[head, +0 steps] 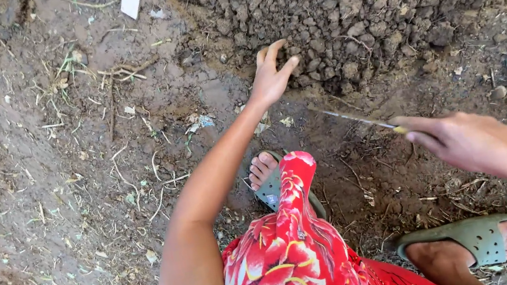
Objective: Digging and loosening soil in a garden patch using a knife and bare hands.
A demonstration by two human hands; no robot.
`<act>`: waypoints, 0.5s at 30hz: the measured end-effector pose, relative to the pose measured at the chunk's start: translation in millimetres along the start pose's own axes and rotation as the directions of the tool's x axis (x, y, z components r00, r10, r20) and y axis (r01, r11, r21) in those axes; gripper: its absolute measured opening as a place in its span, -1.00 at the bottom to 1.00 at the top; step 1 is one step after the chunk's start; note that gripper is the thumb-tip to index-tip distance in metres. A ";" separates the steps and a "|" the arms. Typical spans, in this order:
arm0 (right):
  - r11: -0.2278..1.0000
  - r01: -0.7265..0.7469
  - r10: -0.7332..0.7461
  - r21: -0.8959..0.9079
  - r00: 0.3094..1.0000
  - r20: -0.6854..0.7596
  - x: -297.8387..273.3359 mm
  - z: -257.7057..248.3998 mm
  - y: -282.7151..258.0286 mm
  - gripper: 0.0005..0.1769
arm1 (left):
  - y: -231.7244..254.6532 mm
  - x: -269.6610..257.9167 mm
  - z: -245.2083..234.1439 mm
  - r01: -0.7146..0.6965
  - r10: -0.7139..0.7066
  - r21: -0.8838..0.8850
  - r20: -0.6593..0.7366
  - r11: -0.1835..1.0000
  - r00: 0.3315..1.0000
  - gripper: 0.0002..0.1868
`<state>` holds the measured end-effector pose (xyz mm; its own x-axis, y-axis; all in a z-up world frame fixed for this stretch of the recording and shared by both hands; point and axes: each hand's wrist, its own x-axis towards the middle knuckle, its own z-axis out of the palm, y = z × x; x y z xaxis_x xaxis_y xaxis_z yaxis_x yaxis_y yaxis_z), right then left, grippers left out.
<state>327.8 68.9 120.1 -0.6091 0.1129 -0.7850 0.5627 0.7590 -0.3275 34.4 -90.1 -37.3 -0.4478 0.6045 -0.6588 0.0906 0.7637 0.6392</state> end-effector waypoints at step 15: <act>0.987 -0.095 0.053 -0.130 0.954 -0.295 41.3 67.4 -40.9 -0.53 | 19.3 -24.5 11.8 -0.086 0.084 0.025 0.057 0.996 0.995 -0.19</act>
<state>317.2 -0.7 65.6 -0.7162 0.3367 -0.6113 0.5406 0.8216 -0.1809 57.6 -87.5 -13.5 -0.3868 0.6786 -0.6244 0.1511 0.7146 0.6830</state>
